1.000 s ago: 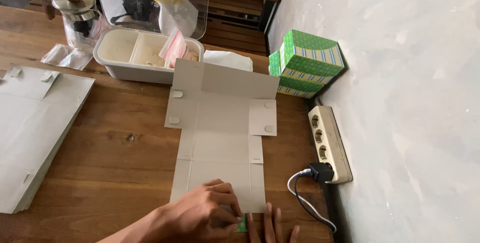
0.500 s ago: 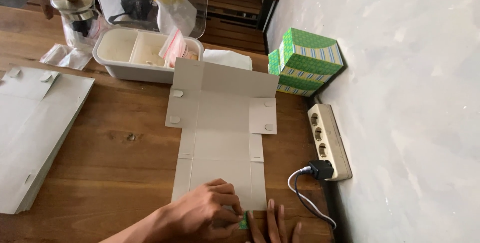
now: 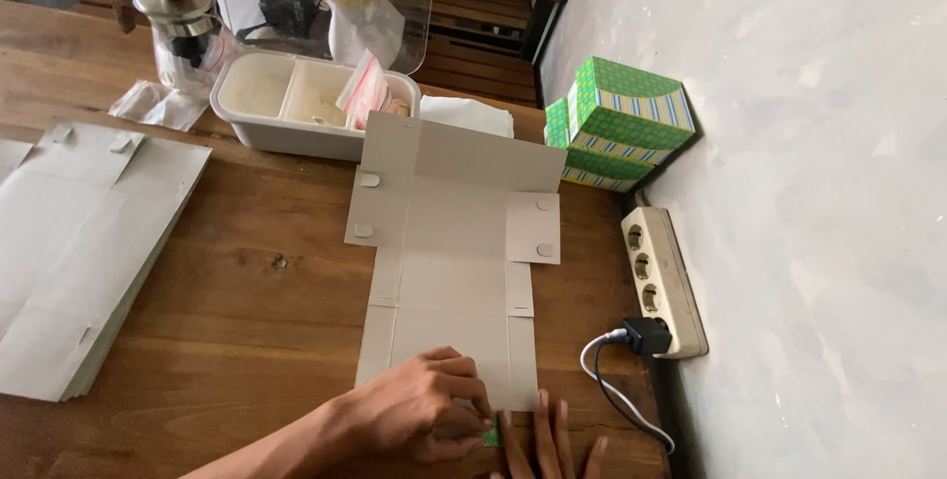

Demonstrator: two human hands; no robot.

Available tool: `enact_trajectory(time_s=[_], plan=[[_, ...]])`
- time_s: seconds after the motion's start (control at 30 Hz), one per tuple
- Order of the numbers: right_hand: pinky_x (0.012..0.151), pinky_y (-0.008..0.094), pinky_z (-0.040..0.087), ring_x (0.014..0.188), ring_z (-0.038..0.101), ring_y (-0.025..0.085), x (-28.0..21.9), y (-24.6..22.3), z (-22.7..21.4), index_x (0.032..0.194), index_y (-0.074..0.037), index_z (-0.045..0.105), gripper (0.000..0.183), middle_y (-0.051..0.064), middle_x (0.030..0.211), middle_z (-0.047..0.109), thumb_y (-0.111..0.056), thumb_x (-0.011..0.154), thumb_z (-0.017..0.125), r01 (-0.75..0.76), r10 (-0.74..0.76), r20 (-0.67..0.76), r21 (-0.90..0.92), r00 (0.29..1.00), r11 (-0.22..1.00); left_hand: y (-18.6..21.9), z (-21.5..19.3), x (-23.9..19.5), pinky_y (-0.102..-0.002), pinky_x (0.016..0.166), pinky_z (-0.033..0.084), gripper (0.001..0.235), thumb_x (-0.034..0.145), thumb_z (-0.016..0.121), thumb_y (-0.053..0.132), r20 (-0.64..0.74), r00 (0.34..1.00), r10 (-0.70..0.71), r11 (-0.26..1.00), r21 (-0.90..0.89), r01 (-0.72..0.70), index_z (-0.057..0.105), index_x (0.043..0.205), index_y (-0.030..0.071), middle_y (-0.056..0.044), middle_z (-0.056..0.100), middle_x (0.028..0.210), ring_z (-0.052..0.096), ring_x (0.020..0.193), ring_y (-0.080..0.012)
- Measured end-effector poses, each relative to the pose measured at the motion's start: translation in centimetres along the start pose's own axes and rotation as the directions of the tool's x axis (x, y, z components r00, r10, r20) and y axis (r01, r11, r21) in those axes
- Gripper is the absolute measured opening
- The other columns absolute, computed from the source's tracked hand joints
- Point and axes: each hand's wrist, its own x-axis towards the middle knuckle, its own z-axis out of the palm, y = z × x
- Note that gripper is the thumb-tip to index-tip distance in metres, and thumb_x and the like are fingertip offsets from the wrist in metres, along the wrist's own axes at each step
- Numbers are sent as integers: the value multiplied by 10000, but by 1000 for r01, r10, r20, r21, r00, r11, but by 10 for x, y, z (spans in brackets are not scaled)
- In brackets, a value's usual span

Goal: The person assembles a small cardboard box by folding the pre-cut flaps and securing them with green patterned tape. They work on a wooden table, handling the box and tape by hand to complete the assembly.

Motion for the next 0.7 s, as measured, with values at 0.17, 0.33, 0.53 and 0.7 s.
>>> enact_trajectory(time_s=[0.17,0.33,0.53,0.7], plan=[[1152,738,321,1358,570,308,-35,-1,28,1292,-410,607,389,133,1465,589,-518,947,463,-30,33,-112,25,993,999,-1,3,-3,-375,843,524,117,924,742,115,-5,1000,-6,1000,17,7,762,812,84,-51,743,969,635,842,-229],[1149,768,269,1389,516,346,-66,12,48,1257,-498,636,544,97,1539,508,-744,778,557,-89,80,138,62,987,994,-3,6,-6,-388,855,532,107,931,732,129,-11,1000,-7,1000,-3,7,764,833,99,-35,746,962,655,830,-230],[1189,694,268,1507,402,275,-16,4,-4,1410,-456,564,677,51,1632,421,-515,736,596,-50,41,119,77,992,996,-2,7,-7,-396,847,507,164,961,714,171,4,1000,0,999,38,0,752,827,84,-39,727,964,621,824,-251],[1193,662,249,1539,356,257,5,4,-7,1433,-436,560,587,41,1669,373,-521,856,496,-55,41,102,142,994,988,-2,5,-7,-400,847,508,155,968,698,197,24,1000,-2,999,35,1,749,862,95,-40,718,963,620,828,-259]])
